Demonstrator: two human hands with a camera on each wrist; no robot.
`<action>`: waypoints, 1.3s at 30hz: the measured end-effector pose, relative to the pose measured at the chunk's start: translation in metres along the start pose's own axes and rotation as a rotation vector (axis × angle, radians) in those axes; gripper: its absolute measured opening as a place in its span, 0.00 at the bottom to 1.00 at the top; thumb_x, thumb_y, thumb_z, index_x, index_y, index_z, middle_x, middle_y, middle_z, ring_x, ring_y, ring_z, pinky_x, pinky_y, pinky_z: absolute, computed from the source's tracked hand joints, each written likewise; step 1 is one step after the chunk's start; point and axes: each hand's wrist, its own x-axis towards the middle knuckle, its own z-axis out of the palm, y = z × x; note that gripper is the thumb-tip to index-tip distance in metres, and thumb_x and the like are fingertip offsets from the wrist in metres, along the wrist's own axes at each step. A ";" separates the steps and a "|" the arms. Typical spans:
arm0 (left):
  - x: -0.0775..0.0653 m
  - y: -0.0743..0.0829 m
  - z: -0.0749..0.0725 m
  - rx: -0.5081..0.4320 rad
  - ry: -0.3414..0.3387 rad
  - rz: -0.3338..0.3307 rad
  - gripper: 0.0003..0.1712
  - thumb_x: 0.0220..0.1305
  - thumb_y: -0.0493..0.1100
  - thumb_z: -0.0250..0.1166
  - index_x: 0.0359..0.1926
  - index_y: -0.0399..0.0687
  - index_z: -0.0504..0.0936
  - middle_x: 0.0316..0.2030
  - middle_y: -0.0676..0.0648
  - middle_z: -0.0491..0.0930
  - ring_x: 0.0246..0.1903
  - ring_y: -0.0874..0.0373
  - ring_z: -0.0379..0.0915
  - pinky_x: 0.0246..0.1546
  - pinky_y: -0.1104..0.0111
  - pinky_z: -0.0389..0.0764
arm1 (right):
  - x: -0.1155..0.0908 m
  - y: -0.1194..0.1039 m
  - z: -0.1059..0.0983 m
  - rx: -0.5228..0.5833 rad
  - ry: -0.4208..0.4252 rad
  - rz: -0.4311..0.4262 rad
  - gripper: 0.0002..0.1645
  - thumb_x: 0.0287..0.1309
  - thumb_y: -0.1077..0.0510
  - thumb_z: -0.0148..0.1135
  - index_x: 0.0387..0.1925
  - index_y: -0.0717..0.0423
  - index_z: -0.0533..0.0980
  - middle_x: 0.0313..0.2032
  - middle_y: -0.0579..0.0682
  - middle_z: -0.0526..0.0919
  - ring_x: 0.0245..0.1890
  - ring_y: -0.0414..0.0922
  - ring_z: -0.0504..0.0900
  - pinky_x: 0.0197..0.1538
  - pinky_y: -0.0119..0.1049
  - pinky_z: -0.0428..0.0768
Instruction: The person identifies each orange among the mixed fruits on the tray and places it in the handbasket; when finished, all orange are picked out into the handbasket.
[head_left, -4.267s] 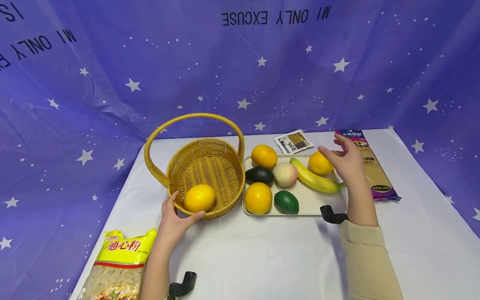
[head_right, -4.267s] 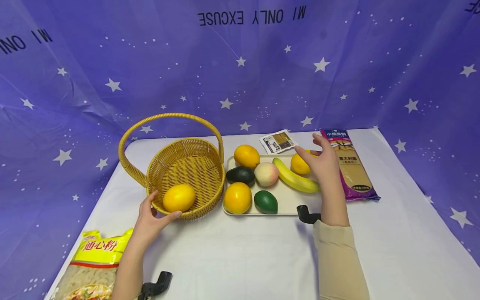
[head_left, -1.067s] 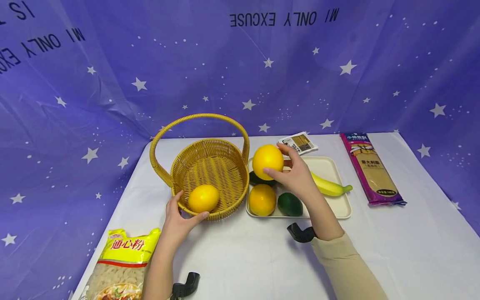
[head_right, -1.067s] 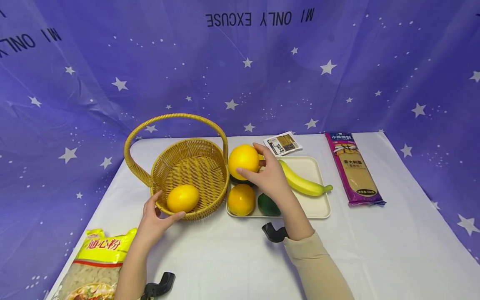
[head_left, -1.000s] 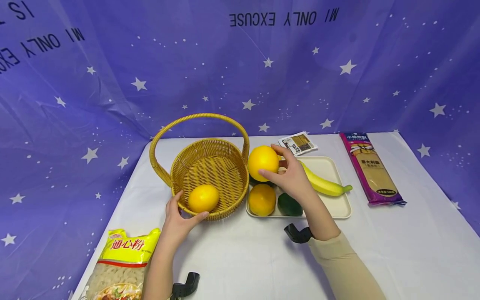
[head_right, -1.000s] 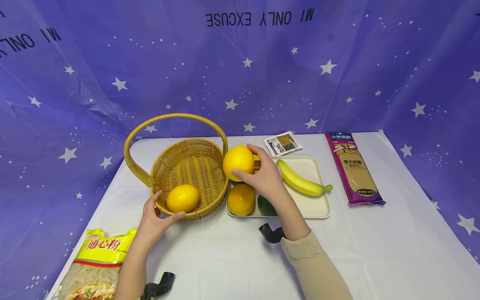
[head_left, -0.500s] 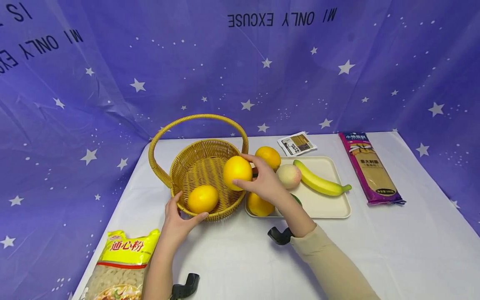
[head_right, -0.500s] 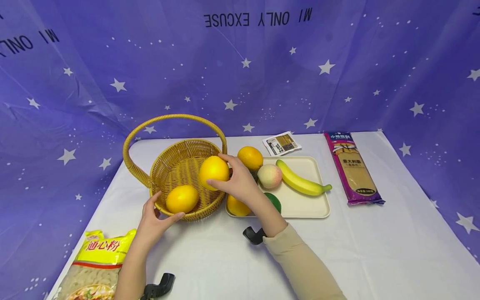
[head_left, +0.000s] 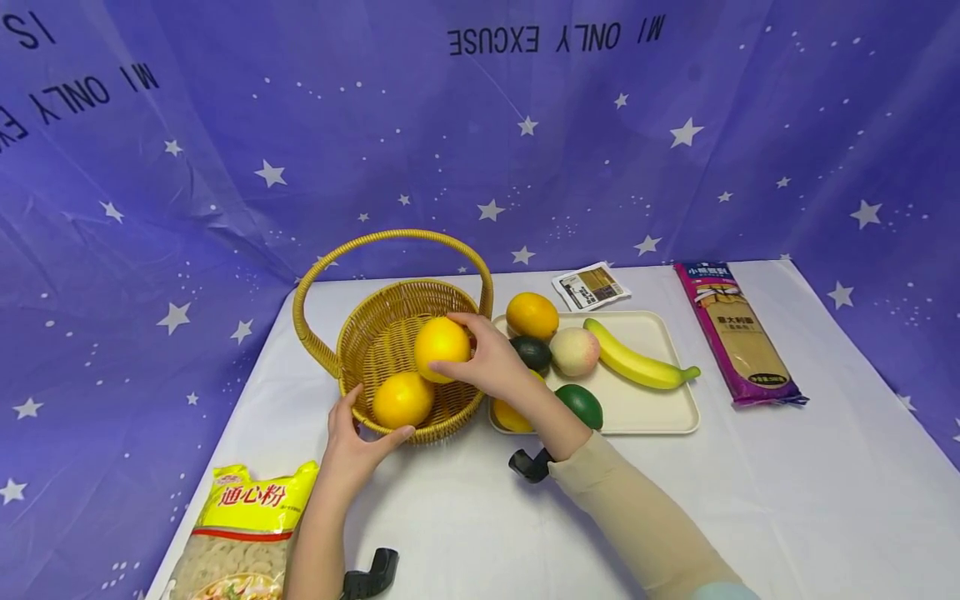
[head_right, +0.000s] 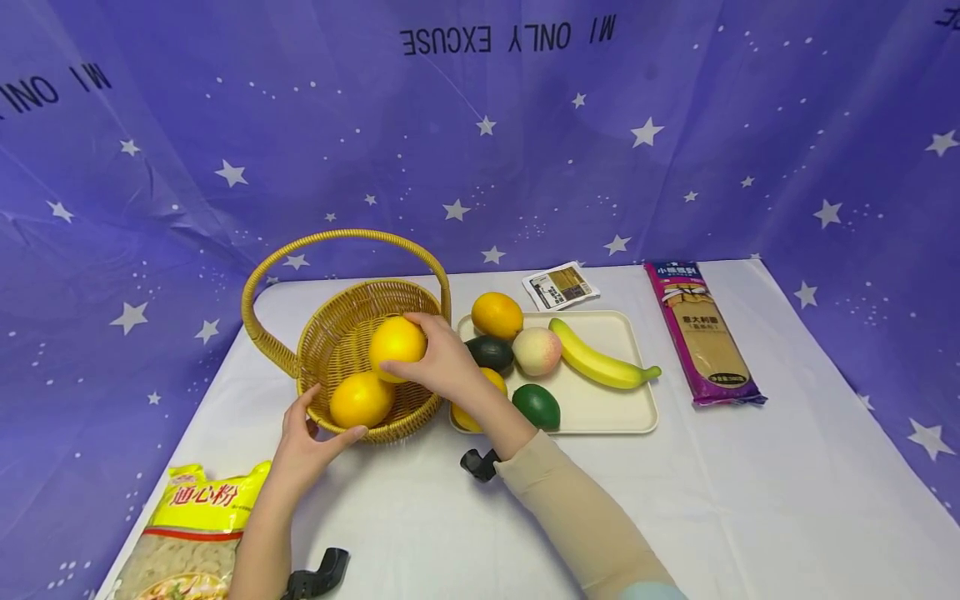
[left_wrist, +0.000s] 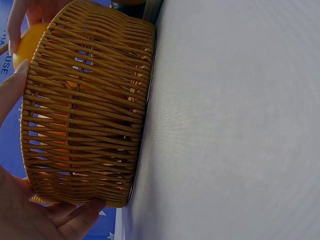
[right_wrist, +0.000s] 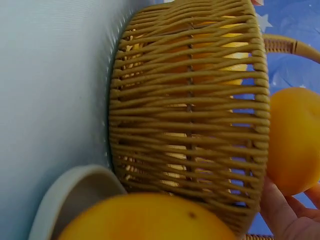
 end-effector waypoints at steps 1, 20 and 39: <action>0.000 0.000 0.000 0.000 0.001 0.000 0.67 0.48 0.68 0.71 0.76 0.51 0.41 0.73 0.36 0.37 0.70 0.36 0.43 0.66 0.43 0.53 | 0.002 0.000 0.002 -0.003 0.002 0.004 0.49 0.47 0.42 0.74 0.68 0.49 0.64 0.61 0.49 0.71 0.51 0.47 0.75 0.51 0.42 0.77; 0.001 0.001 0.002 -0.013 -0.007 -0.004 0.66 0.49 0.67 0.71 0.76 0.51 0.39 0.73 0.36 0.35 0.70 0.36 0.43 0.66 0.44 0.54 | 0.032 0.006 0.027 -0.178 -0.004 0.102 0.48 0.49 0.42 0.72 0.68 0.54 0.63 0.63 0.55 0.69 0.57 0.50 0.73 0.57 0.46 0.74; 0.001 0.002 0.002 -0.003 -0.001 0.016 0.66 0.50 0.66 0.71 0.76 0.50 0.39 0.73 0.36 0.36 0.70 0.36 0.44 0.66 0.45 0.54 | 0.048 0.008 0.036 -0.234 -0.079 0.236 0.49 0.52 0.40 0.69 0.69 0.55 0.61 0.62 0.57 0.67 0.53 0.51 0.75 0.54 0.46 0.76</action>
